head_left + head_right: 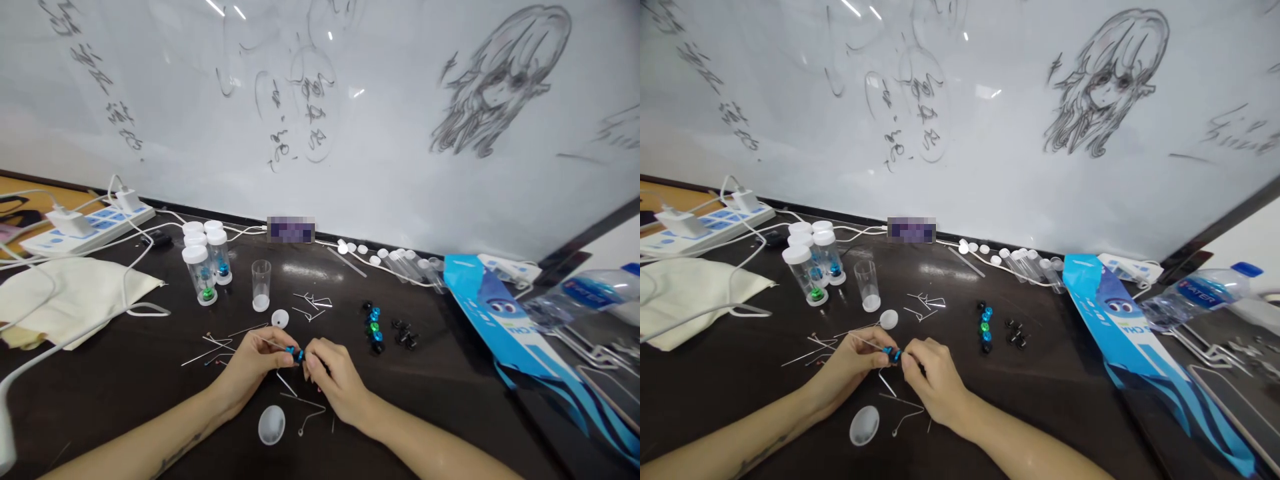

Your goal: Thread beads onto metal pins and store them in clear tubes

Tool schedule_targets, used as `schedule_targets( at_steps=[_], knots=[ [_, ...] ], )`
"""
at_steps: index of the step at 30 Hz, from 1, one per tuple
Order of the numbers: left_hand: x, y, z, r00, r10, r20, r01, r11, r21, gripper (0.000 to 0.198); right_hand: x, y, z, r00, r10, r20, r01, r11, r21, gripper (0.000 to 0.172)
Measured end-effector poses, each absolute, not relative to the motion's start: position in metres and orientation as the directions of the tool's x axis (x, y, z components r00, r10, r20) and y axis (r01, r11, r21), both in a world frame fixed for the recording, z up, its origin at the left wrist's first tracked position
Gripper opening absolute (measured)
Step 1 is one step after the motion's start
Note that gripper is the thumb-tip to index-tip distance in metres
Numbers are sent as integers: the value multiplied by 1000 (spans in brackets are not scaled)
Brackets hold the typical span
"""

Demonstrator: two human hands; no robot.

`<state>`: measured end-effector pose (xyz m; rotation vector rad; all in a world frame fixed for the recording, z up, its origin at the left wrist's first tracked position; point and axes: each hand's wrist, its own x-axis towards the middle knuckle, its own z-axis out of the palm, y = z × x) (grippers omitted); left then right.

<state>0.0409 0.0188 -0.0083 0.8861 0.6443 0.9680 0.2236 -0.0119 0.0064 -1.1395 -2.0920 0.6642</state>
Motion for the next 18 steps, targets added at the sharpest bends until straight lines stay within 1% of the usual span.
schedule_targets(
  at_steps=[2,5,7,14,15,18],
  knots=[
    [40,19,-9,436,896,-82,-427,286,858,14,223,-12,5,-390,871,299,534,479,-697,27],
    [38,20,-10,424,902,-85,-447,290,846,14,223,-12,3,-339,887,312,534,455,-713,9],
    [37,20,-11,419,904,-84,-455,289,842,13,223,-12,0,-308,896,320,521,440,-732,6],
    [39,21,-10,413,906,-90,-454,291,842,14,224,-12,-3,-271,907,322,512,419,-750,12],
    [39,21,-9,410,907,-99,-448,295,844,15,224,-12,-2,-274,910,310,514,411,-753,15],
    [39,19,-7,413,904,-115,-426,303,853,16,225,-12,-1,-309,912,270,518,399,-757,34]
  ],
)
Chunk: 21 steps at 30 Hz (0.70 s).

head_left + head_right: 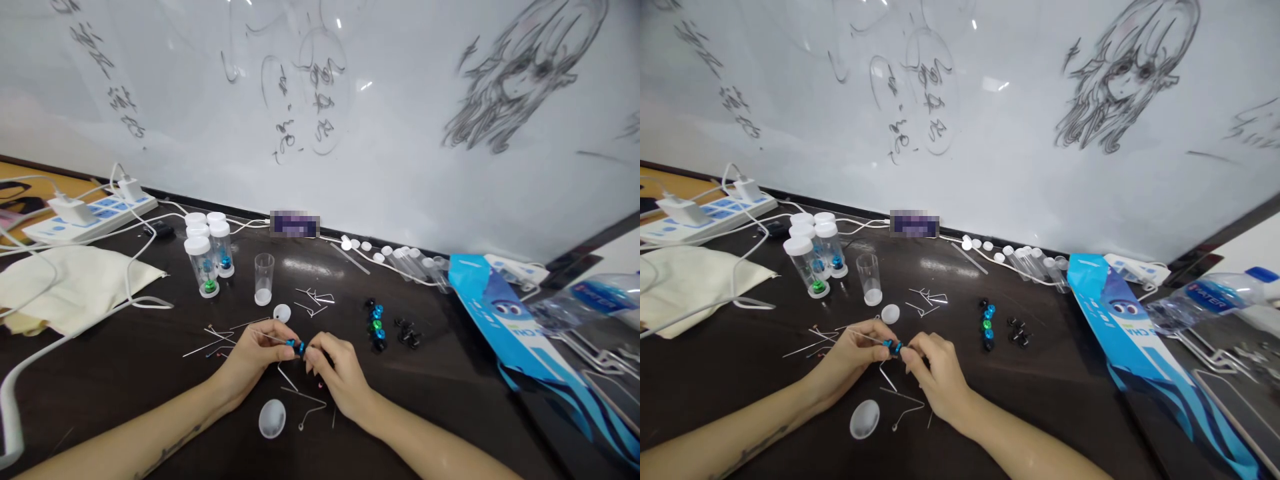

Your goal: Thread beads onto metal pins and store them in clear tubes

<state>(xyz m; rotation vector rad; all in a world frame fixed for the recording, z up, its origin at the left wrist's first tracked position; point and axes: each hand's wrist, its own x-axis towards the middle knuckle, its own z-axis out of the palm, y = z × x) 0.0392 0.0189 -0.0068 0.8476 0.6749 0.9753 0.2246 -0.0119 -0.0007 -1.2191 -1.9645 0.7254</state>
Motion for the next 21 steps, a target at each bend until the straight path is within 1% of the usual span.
schedule_targets(
  at_steps=[2,3,5,9,12,16,21],
  knots=[
    [39,18,-6,414,904,-109,-418,295,859,16,225,-12,0,-332,909,253,520,400,-755,41],
    [39,18,-7,412,905,-107,-418,292,860,16,225,-12,0,-335,908,251,524,401,-752,41],
    [39,19,-8,405,908,-108,-423,291,858,17,224,-11,0,-318,910,264,533,402,-745,34],
    [38,21,-11,386,917,-102,-447,282,849,16,222,-10,0,-261,906,333,485,421,-766,11],
    [38,22,-11,390,916,-92,-453,278,847,16,221,-9,0,-243,901,359,450,432,-782,8],
    [38,20,-9,380,919,-107,-449,285,847,17,223,-9,0,-246,920,304,463,387,-797,16],
    [39,19,-6,395,912,-114,-438,296,849,19,224,-9,1,-301,923,241,451,361,-817,38]
  ],
)
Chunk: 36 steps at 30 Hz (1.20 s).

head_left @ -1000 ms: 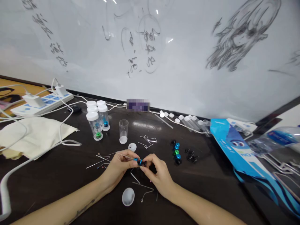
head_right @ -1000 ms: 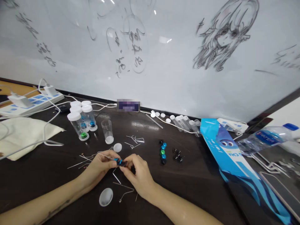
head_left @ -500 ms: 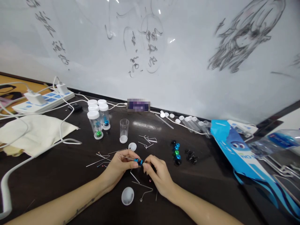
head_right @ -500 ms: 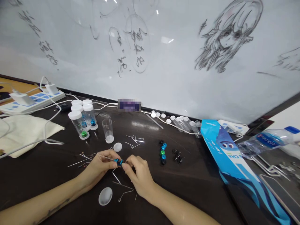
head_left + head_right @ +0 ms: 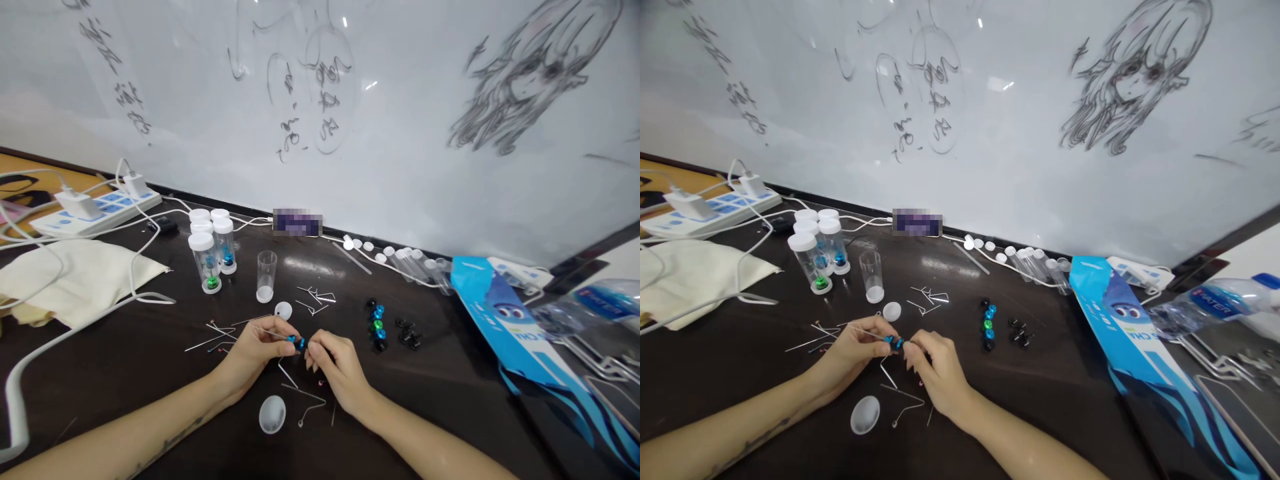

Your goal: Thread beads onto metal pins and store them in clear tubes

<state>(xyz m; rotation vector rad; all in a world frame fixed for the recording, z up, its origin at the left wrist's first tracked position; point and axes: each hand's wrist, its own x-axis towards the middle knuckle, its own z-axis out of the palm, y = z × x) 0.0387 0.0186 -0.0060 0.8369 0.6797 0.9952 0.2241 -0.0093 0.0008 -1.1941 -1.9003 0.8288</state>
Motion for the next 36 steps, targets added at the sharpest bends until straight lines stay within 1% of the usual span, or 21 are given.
schedule_targets(
  at_steps=[2,3,7,8,10,12,16,17,18,22,25,27,28,31,33,35,36],
  knots=[
    [38,19,-7,402,909,-111,-440,298,847,18,224,-9,1,-312,919,240,451,365,-815,40],
    [38,19,-8,403,909,-109,-443,298,845,17,224,-9,1,-309,919,245,454,369,-811,37],
    [37,21,-11,399,912,-95,-467,291,835,15,222,-8,-1,-254,914,315,451,401,-798,13],
    [37,21,-11,397,913,-91,-473,288,832,15,222,-8,-2,-242,910,338,441,413,-797,9],
    [37,21,-12,396,914,-88,-480,287,829,15,222,-8,-2,-233,904,360,429,427,-796,7],
    [37,20,-11,400,912,-90,-480,292,828,15,223,-8,-2,-241,911,335,435,410,-802,9],
    [37,20,-10,409,908,-93,-467,296,833,16,224,-9,1,-290,920,263,459,375,-806,29],
    [37,20,-10,408,908,-95,-465,296,835,16,224,-9,2,-294,919,262,461,377,-804,30],
    [37,20,-10,407,908,-97,-463,296,835,16,224,-9,2,-291,919,264,461,377,-803,28],
    [37,22,-11,397,913,-97,-476,295,829,16,223,-9,1,-249,923,293,427,376,-823,3],
    [37,21,-12,395,914,-94,-479,293,828,16,222,-8,-1,-236,915,328,403,400,-823,4],
    [37,21,-11,400,912,-93,-476,293,829,16,223,-8,-1,-236,916,324,414,396,-820,5],
    [37,20,-11,403,911,-92,-472,293,831,16,223,-8,-1,-242,919,311,422,388,-819,7],
    [37,19,-10,407,908,-97,-461,296,837,16,224,-8,1,-287,921,262,435,369,-821,25],
    [38,18,-9,408,907,-103,-456,301,837,17,225,-8,1,-314,918,244,427,366,-827,33],
    [38,19,-8,407,907,-108,-455,304,837,17,225,-8,1,-319,918,237,421,362,-832,34],
    [38,19,-8,406,908,-107,-457,303,837,17,225,-8,1,-315,919,238,423,361,-831,31]
  ],
)
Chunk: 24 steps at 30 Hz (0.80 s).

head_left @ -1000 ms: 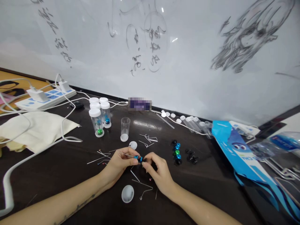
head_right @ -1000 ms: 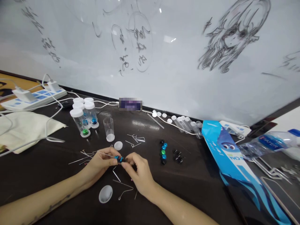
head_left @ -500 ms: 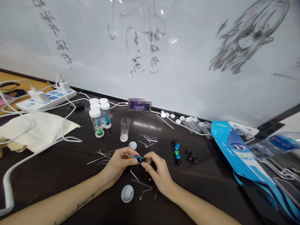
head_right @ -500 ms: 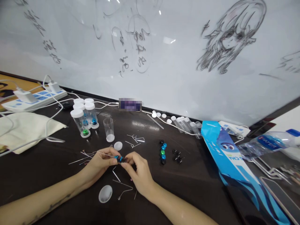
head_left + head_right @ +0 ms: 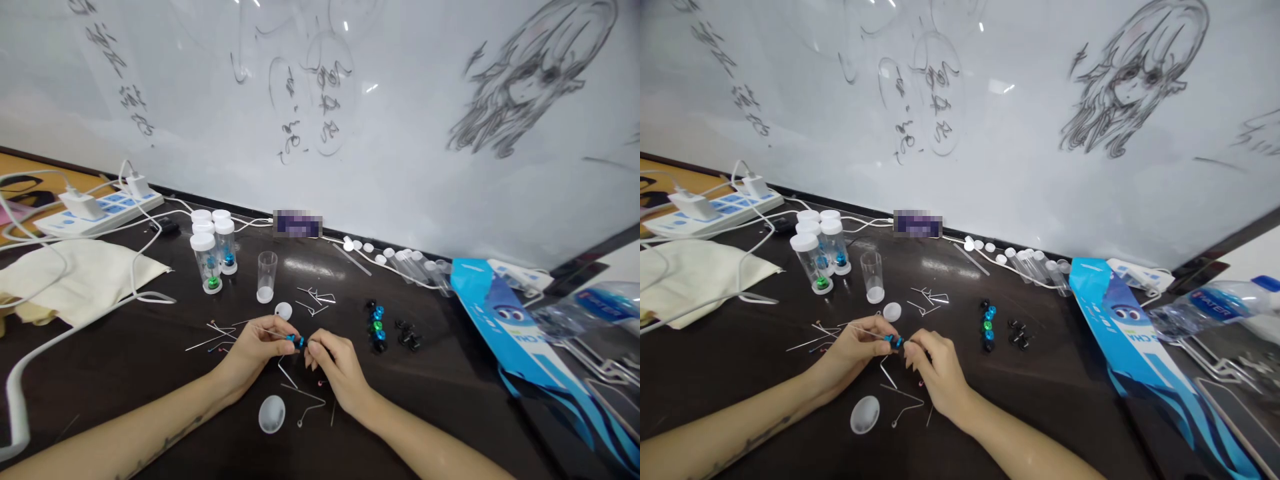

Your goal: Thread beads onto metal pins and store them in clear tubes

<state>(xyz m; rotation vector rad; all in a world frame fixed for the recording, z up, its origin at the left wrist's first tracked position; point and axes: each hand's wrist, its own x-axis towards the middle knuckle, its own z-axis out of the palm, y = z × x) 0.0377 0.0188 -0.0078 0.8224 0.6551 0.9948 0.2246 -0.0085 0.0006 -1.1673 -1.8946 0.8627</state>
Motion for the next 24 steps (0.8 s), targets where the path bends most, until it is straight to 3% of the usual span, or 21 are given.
schedule_targets(
  at_steps=[5,9,13,16,19,22,24],
  knots=[
    [38,22,-10,401,912,-87,-485,292,824,16,223,-10,0,-265,908,325,425,412,-806,4],
    [38,21,-11,407,909,-89,-480,296,826,16,223,-10,1,-267,906,329,438,418,-795,6],
    [37,19,-9,423,901,-98,-446,301,843,16,225,-9,1,-315,907,281,465,405,-787,29],
    [37,19,-8,426,901,-89,-434,289,853,16,225,-9,3,-330,901,283,442,412,-796,34],
    [38,20,-9,408,910,-79,-447,275,851,15,224,-9,3,-321,900,294,411,412,-813,26],
    [38,21,-10,392,917,-77,-461,268,846,16,222,-9,2,-292,897,332,386,428,-817,5],
    [38,21,-10,390,917,-81,-462,271,844,16,222,-9,0,-268,894,358,371,439,-818,6]
  ],
)
